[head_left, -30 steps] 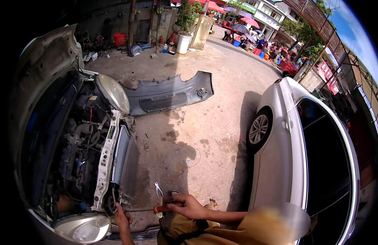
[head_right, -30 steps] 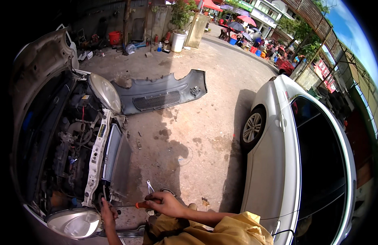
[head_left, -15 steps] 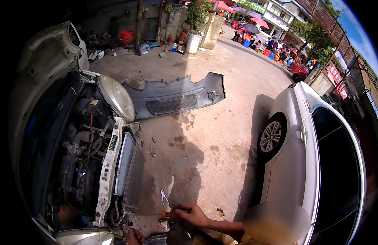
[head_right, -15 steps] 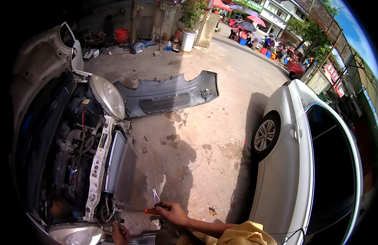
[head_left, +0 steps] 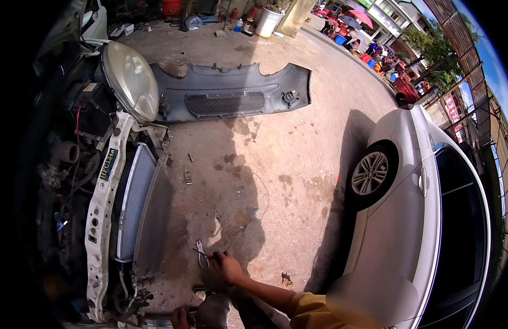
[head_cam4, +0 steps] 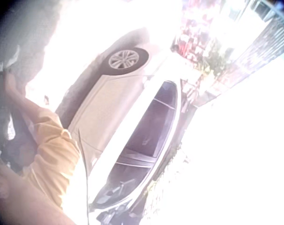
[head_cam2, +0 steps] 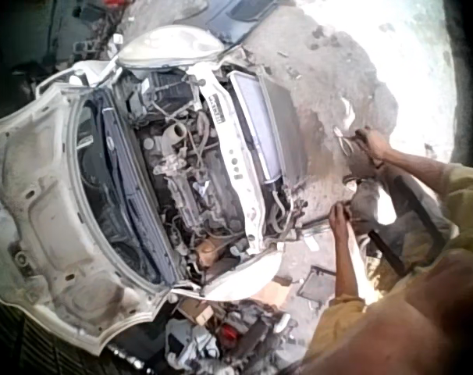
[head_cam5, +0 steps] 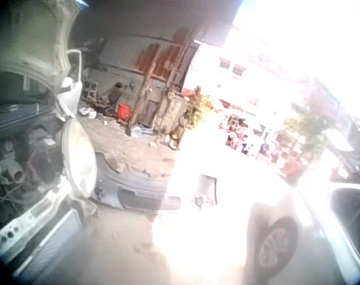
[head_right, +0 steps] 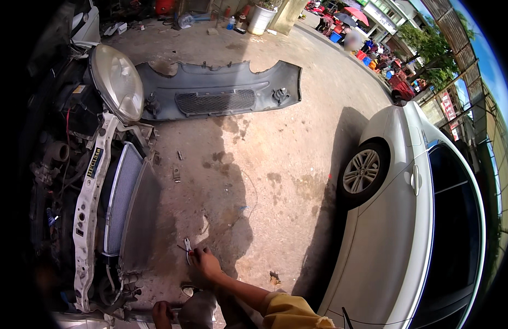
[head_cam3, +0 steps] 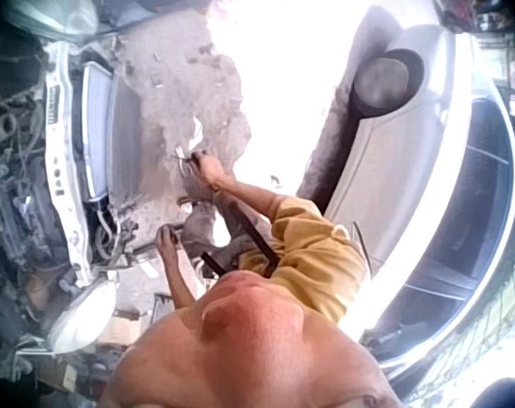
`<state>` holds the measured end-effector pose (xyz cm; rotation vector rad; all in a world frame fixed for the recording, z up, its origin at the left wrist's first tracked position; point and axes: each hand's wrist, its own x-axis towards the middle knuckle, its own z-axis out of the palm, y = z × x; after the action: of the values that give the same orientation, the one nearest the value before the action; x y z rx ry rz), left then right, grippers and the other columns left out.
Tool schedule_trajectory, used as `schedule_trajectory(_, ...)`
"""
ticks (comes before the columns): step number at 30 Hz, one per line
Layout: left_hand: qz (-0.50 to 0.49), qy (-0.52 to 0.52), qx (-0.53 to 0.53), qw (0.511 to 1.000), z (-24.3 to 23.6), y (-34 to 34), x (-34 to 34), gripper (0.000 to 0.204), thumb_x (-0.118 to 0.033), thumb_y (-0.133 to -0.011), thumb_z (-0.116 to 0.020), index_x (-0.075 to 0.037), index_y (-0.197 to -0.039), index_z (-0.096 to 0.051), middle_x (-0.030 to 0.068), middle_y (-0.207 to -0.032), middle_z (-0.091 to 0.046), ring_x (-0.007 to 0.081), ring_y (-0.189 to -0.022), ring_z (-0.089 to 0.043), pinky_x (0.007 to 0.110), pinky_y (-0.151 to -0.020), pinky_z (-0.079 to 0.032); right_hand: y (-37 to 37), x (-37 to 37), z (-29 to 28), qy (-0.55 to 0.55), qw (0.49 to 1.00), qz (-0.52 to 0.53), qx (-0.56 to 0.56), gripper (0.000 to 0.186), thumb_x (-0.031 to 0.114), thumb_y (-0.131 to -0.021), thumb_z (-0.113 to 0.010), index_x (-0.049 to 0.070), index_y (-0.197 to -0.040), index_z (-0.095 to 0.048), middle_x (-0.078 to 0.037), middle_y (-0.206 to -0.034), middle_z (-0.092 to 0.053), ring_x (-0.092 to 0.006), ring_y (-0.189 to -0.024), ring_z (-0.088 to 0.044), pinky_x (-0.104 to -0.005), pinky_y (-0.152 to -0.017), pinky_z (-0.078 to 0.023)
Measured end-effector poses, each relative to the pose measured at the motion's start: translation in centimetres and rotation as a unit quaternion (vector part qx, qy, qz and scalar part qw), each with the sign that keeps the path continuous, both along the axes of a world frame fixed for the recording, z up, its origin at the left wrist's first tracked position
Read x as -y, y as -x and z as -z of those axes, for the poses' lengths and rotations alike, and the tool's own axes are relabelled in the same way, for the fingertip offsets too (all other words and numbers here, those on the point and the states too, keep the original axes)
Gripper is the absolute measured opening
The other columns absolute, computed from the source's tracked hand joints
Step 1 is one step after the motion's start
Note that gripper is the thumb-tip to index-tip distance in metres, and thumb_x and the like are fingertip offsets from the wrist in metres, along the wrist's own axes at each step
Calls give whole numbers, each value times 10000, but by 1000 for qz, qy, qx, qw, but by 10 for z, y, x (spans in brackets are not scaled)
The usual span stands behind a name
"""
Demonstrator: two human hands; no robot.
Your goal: The person works on the front of a car with the hood open, using a screwdriver and pliers to adjust a hose clamp on the radiator. The person repeatedly tightens and loosens the clamp while manipulating the hose connection.
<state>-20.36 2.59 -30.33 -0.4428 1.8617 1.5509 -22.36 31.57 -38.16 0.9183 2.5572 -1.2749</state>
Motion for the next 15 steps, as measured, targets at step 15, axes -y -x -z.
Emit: schedule_trajectory(15, -75, -53, -161, 983, 215, 78, 0, 242, -264, -1011, -662, -48, -1018, -554, 8, -669, -532, 74, -529, -459, 245, -467, -354, 58, -86, 348, -170, 971, -139, 92, 364, 324, -994, -501, -10, -1027, -642, -350, -1064, -631, -509, -906, -664, -569, -786, -554)
